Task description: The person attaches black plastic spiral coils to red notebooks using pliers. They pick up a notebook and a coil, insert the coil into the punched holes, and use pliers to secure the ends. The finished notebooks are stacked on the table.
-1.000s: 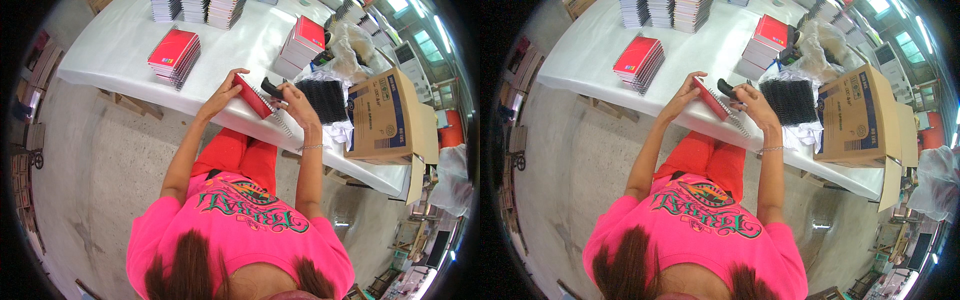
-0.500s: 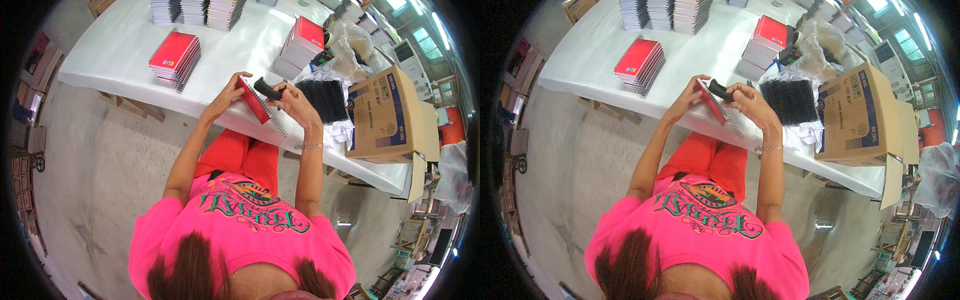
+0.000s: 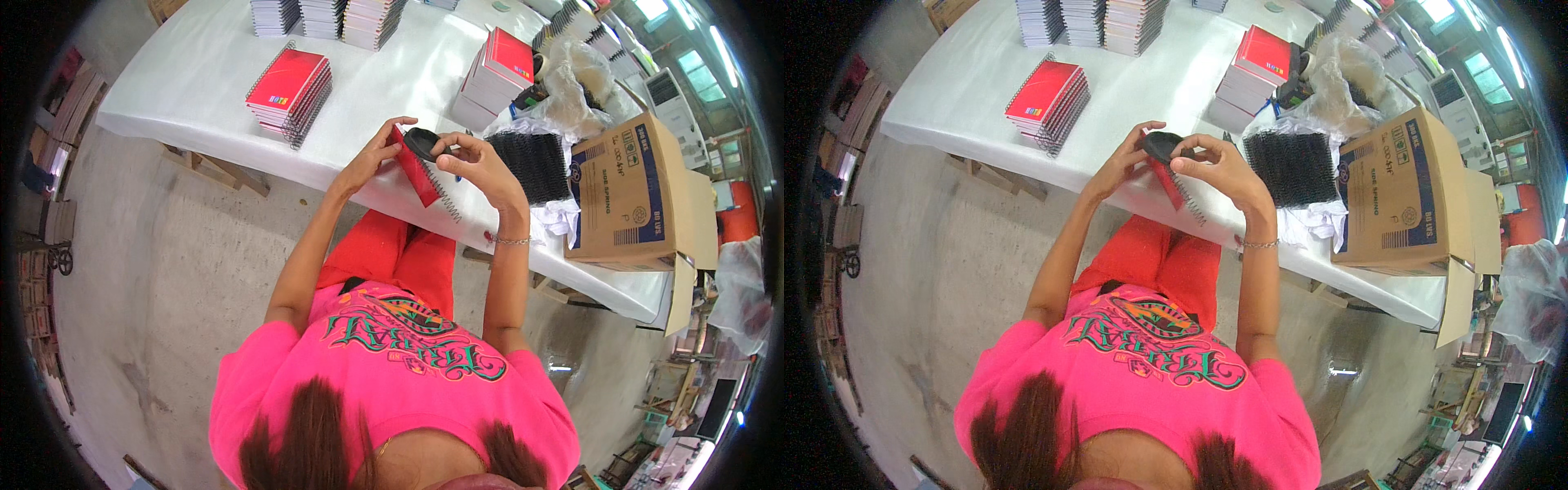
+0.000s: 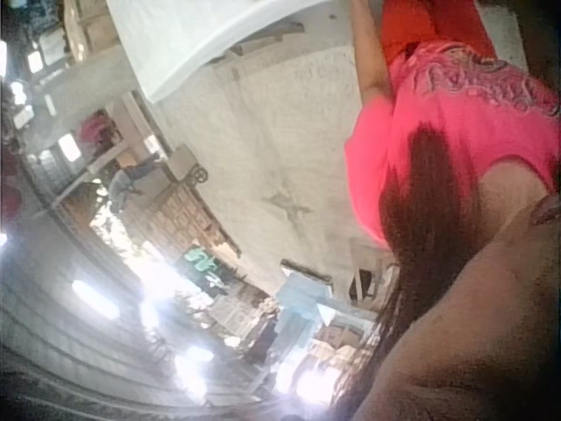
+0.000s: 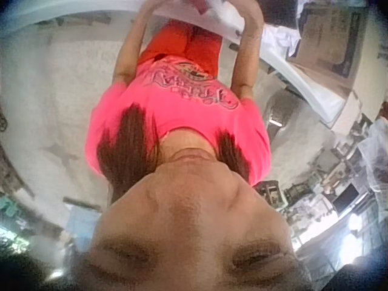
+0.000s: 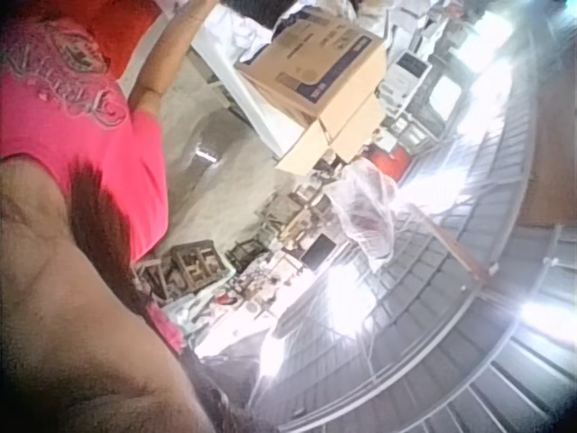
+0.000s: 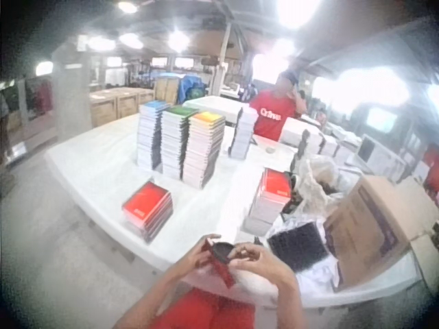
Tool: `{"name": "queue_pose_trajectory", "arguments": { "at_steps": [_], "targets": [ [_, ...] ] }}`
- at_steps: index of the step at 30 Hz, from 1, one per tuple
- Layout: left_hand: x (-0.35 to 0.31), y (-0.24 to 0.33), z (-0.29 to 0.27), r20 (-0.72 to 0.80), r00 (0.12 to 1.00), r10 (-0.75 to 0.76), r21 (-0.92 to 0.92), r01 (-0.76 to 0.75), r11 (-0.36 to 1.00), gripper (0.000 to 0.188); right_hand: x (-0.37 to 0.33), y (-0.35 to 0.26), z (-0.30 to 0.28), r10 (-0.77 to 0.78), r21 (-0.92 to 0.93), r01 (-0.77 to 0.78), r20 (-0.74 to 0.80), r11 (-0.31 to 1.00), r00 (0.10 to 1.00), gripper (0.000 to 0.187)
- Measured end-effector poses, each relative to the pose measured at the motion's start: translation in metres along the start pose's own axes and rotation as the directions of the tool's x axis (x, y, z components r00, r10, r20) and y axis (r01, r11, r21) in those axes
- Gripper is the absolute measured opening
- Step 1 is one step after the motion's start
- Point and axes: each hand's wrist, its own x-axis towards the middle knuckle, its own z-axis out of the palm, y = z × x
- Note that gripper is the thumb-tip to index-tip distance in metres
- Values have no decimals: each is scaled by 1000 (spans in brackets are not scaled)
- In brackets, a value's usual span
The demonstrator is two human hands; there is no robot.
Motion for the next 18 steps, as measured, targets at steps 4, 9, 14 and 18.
{"name": "queue_pose_trajectory", "arguments": {
  "at_steps": [4, 9, 14, 18],
  "targets": [
    [0, -4, 3, 21, 999, 32, -82, -30, 996, 57, 23, 9, -6, 210, -288, -251, -166, 924, 963, 31],
    [2, 1, -2, 16, 996, -93, 49, 92, 995, 60, 26, 43, -11, 120, 200, -112, -28, 973, 992, 36],
    [2, -8, 9, -132, 986, 105, -18, -109, 994, 46, 40, 52, -8, -24, -49, 9, -313, 999, 950, 52],
    [-5, -20, 16, -367, 915, 170, 60, -159, 985, 30, 31, 85, -24, -255, -522, -102, -568, 847, 783, 64]
  ]
}}
